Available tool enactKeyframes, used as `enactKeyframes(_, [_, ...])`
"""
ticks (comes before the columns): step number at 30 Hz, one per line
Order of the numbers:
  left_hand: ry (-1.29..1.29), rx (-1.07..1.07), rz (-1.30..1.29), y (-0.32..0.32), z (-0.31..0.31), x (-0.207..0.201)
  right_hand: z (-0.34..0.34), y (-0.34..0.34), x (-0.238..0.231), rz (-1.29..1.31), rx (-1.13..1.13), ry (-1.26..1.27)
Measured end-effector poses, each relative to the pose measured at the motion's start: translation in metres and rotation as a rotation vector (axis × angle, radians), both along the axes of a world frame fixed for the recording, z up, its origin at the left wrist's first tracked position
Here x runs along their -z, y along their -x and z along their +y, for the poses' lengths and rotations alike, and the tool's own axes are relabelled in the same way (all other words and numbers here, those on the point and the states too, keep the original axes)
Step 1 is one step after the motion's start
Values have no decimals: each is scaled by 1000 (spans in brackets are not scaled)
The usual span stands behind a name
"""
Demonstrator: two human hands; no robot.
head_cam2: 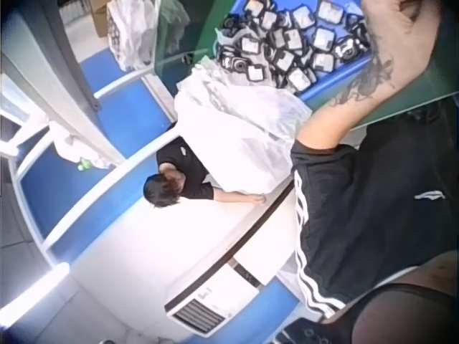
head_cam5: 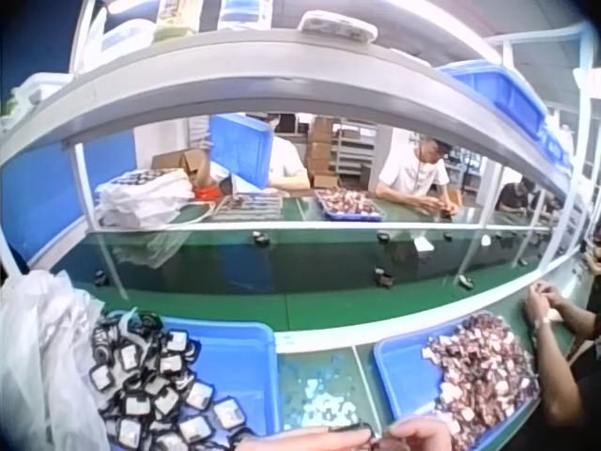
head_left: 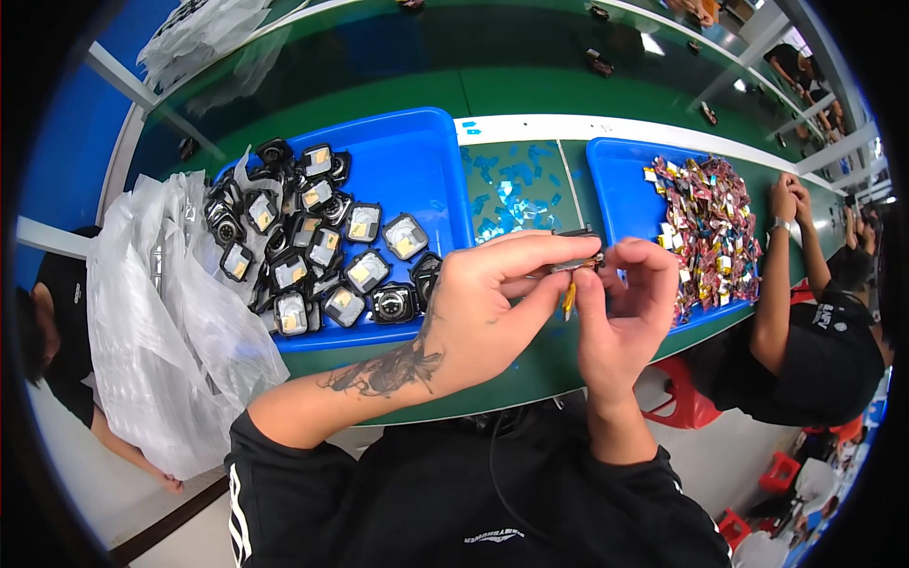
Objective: Assembling small electronic components, specifically battery units for electronic cigarettes, on a factory assembly line.
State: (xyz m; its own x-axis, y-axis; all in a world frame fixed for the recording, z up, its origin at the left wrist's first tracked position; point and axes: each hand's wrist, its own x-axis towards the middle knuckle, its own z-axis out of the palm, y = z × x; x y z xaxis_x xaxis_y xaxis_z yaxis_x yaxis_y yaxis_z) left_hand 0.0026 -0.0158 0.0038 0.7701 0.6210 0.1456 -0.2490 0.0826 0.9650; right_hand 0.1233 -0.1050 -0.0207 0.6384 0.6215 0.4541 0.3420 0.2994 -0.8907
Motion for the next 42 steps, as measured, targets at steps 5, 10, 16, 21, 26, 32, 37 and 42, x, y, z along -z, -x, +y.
enactKeyframes(5, [-39,-101,1,4,2,3,7,-4,-11,263,-265,144])
enactKeyframes(10, [-174,-195,-111,-1,10,-2,23,-15,-34,90,-315,202])
enactKeyframes(16, [-1498,-444,823,54,83,-20,145,-108,-32,36,-437,499])
enactKeyframes(21, [-1443,-115,845,76,88,37,233,-157,21,-117,-209,711])
enactKeyframes(26, [-1284,42,912,67,79,13,221,-166,22,-530,15,706])
enactKeyframes(32, [-1030,-181,680,47,91,-34,145,-206,-47,-641,33,557])
enactKeyframes(37, [-115,-119,271,26,77,-29,68,-236,-47,-929,-55,922])
enactKeyframes(42, [289,-88,74,12,64,-15,42,-227,-13,-1078,28,960])
